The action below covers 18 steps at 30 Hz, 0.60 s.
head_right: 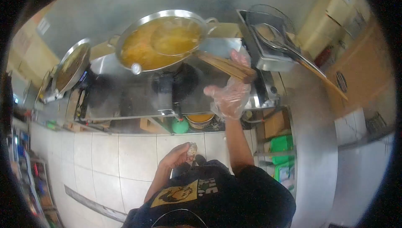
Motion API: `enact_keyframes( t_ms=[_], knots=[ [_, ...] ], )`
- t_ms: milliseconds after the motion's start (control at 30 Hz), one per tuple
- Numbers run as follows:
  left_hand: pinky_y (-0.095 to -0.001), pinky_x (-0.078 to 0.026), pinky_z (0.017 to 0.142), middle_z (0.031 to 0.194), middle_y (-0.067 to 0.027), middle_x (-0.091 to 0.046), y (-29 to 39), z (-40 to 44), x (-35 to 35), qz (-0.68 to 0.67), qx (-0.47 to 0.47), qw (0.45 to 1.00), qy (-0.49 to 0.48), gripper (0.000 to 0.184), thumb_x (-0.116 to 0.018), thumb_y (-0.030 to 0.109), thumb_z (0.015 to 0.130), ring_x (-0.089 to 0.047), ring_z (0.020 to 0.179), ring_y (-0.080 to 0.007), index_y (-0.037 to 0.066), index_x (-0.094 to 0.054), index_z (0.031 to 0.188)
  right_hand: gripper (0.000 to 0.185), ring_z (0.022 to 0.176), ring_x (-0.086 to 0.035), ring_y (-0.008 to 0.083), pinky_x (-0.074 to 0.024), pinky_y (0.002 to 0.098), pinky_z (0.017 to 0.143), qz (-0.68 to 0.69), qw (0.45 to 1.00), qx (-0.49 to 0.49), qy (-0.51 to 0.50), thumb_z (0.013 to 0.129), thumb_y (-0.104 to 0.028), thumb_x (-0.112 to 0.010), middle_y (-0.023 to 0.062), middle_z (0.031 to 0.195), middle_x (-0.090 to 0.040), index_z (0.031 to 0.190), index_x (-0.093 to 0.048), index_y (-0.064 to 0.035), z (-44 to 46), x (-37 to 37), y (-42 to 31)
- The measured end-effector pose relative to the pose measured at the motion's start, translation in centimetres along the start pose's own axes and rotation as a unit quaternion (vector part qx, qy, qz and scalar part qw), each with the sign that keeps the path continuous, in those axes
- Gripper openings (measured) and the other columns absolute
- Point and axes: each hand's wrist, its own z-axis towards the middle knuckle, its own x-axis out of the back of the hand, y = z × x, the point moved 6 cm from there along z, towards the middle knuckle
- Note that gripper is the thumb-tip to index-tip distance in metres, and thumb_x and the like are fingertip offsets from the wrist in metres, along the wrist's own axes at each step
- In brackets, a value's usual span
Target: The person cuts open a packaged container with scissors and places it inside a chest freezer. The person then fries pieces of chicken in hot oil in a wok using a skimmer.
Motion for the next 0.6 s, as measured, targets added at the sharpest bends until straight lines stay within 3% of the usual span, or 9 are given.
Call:
enact_keyframes(
  t_ms=[67, 100, 167, 233, 300, 333, 467, 567, 600],
  knots=[
    [-0.0269, -0.045, 0.069, 0.094, -0.0037, -0.058, 0.7, -1.4, -0.2, -0.009, -0.029, 0.999, 0.027, 0.039, -0.049, 0.036, 0.097, -0.054, 0.079, -0.0148, 0.003, -0.051, 0.118, 0.081, 0.112, -0.053, 0.0241, -0.0449, 0.0425, 0.098, -0.093, 0.994, 0.056, 0.011, 0.065, -0.025, -0.086, 0.0096, 0.121, -0.054, 0.129, -0.039, -0.0089, 1.3, -2.6, -0.4],
    [-0.0269, -0.045, 0.069, 0.094, -0.0037, -0.058, 0.7, -2.1, 0.1, -0.014, -0.042, 0.998, 0.038, 0.039, -0.049, 0.036, 0.097, -0.054, 0.079, -0.0148, 0.003, -0.051, 0.118, 0.067, 0.107, -0.055, 0.0236, -0.0455, 0.0423, 0.097, 0.095, 0.990, -0.023, 0.105, 0.071, -0.026, -0.081, 0.0078, 0.112, -0.054, 0.122, -0.041, -0.0094, 1.8, -2.9, 1.1],
    [-0.0279, -0.046, 0.068, 0.094, -0.0046, -0.058, 0.4, -4.0, 0.9, -0.039, -0.081, 0.993, 0.083, 0.042, -0.052, 0.038, 0.095, -0.055, 0.079, -0.0157, 0.003, -0.050, 0.118, 0.043, 0.095, -0.058, 0.0214, -0.0494, 0.0397, 0.087, 0.353, 0.914, -0.028, 0.196, 0.082, -0.026, -0.073, 0.0051, 0.097, -0.054, 0.109, -0.043, -0.0101, 3.4, -4.3, 3.7],
    [-0.0261, -0.047, 0.067, 0.090, -0.0049, -0.058, 0.6, -6.3, 0.9, -0.067, -0.108, 0.984, 0.125, 0.040, -0.051, 0.037, 0.096, -0.056, 0.076, -0.0144, 0.001, -0.051, 0.114, 0.034, 0.089, -0.058, 0.0197, -0.0527, 0.0373, 0.079, 0.437, 0.877, 0.048, 0.194, 0.086, -0.025, -0.068, 0.0043, 0.090, -0.053, 0.103, -0.043, -0.0102, 6.1, -4.6, 3.2],
    [-0.0247, -0.050, 0.066, 0.086, -0.0058, -0.060, -0.2, -8.0, 1.9, -0.116, -0.146, 0.969, 0.162, 0.039, -0.050, 0.037, 0.097, -0.058, 0.071, -0.0133, 0.000, -0.052, 0.109, 0.031, 0.078, -0.059, 0.0181, -0.0517, 0.0302, 0.060, 0.183, 0.929, -0.013, 0.322, 0.084, -0.023, -0.068, 0.0062, 0.089, -0.055, 0.101, -0.049, -0.0064, 7.8, -3.2, 2.5],
    [-0.0247, -0.050, 0.066, 0.086, -0.0058, -0.060, -0.7, -8.5, 2.4, -0.120, -0.156, 0.967, 0.164, 0.039, -0.050, 0.037, 0.097, -0.058, 0.071, -0.0133, 0.000, -0.052, 0.109, 0.031, 0.078, -0.059, 0.0181, -0.0517, 0.0302, 0.060, 0.191, 0.929, -0.012, 0.315, 0.084, -0.023, -0.068, 0.0062, 0.089, -0.055, 0.101, -0.049, -0.0064, 8.6, -3.0, 3.2],
    [-0.0245, -0.050, 0.064, 0.084, -0.0066, -0.059, -1.3, -10.4, 3.3, -0.117, -0.206, 0.957, 0.167, 0.041, -0.051, 0.040, 0.095, -0.057, 0.070, -0.0140, 0.001, -0.053, 0.106, 0.031, 0.055, -0.053, 0.0185, -0.0445, 0.0267, 0.046, -0.085, 0.938, 0.128, 0.310, 0.081, -0.018, -0.069, 0.0121, 0.083, -0.057, 0.101, -0.055, 0.0014, 10.3, -2.3, 2.9],
    [-0.0238, -0.049, 0.064, 0.083, -0.0062, -0.059, -1.3, -10.9, 3.5, -0.121, -0.219, 0.954, 0.164, 0.043, -0.052, 0.042, 0.094, -0.058, 0.070, -0.0142, 0.001, -0.053, 0.105, 0.034, 0.052, -0.051, 0.0175, -0.0415, 0.0274, 0.044, 0.036, 0.941, 0.082, 0.327, 0.078, -0.015, -0.072, 0.0131, 0.080, -0.057, 0.101, -0.054, 0.0017, 10.7, -2.4, 1.4],
    [-0.0235, -0.049, 0.064, 0.083, -0.0061, -0.059, -1.0, -11.2, 3.4, -0.110, -0.220, 0.956, 0.161, 0.043, -0.052, 0.043, 0.094, -0.058, 0.070, -0.0139, 0.001, -0.053, 0.105, 0.034, 0.069, -0.056, 0.0200, -0.0476, 0.0296, 0.053, 0.143, 0.929, 0.000, 0.340, 0.078, -0.016, -0.073, 0.0144, 0.090, -0.057, 0.103, -0.056, 0.0004, 10.5, -2.7, 0.2]
  ],
)
